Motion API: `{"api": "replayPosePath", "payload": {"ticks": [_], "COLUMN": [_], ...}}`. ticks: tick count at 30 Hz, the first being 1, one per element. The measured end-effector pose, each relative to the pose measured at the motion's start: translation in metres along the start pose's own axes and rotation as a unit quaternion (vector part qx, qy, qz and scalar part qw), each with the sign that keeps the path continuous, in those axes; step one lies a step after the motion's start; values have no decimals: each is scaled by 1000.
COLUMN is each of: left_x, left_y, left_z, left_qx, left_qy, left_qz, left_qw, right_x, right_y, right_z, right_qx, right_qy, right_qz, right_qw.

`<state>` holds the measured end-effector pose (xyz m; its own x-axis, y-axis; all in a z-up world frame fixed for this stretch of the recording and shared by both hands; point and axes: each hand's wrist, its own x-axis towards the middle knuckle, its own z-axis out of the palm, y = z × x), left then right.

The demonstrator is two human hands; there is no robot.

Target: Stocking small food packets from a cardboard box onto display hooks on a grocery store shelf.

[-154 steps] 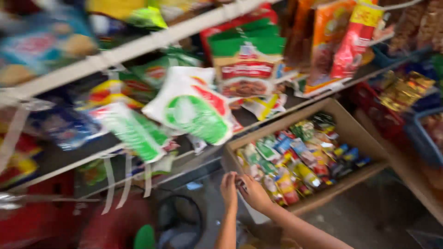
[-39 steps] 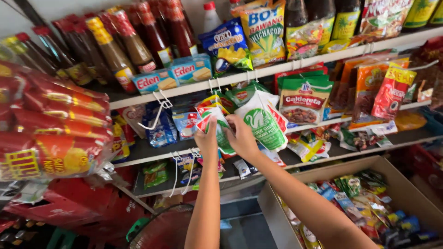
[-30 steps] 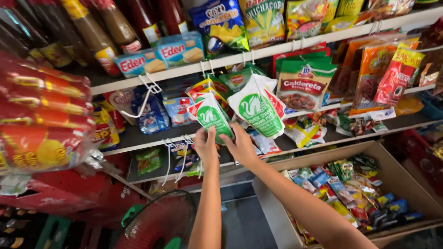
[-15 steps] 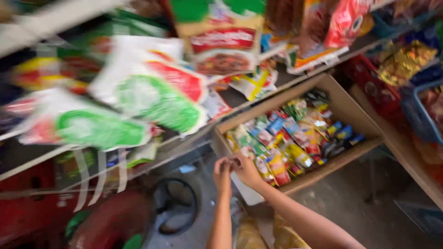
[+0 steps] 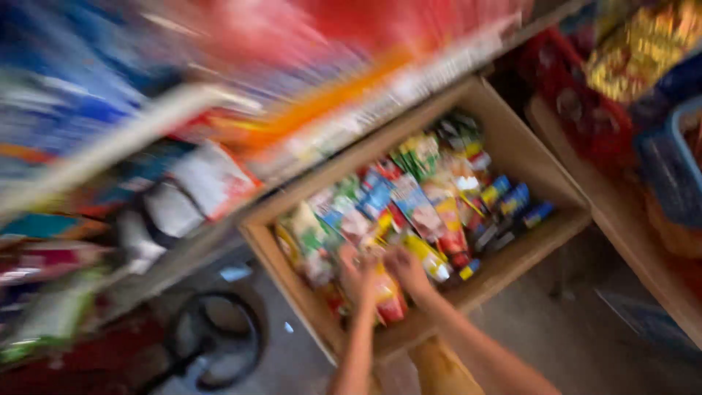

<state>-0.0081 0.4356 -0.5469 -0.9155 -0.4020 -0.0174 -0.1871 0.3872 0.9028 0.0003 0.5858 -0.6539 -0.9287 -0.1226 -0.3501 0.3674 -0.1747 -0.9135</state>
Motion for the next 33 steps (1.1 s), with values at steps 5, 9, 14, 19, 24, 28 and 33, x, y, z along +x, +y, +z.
{"api": "replayPosePath", "payload": {"ticks": [5,9,14,19,24,28,33], "left_x": [91,109,70,-1,-84,-87,-72], "left_y": [30,8,18,24,7,-24,2], "left_z": [17,41,37,19,9,22,8], "left_qx": [121,196,213,147,132,91,-153], "left_qy": [28,0,-34,-80,-225,-233,-241], "left_qz": [115,187,124,147,76,-54,-168], "left_qw": [986,963,969,975,962,967,944], "right_x": [33,38,41,37,34,24,-31], "right_y": [-23,-32,-25,-51,-25,-12,-120], "right_z": [-20,-24,-23,-11,-24,-29,1], "right_qx": [-14,116,134,53,18,-118,-97], "right_qy": [60,67,26,74,68,70,-38], "right_qz": [54,95,84,51,64,-44,223], "right_qw": [997,986,987,995,995,990,969]}}
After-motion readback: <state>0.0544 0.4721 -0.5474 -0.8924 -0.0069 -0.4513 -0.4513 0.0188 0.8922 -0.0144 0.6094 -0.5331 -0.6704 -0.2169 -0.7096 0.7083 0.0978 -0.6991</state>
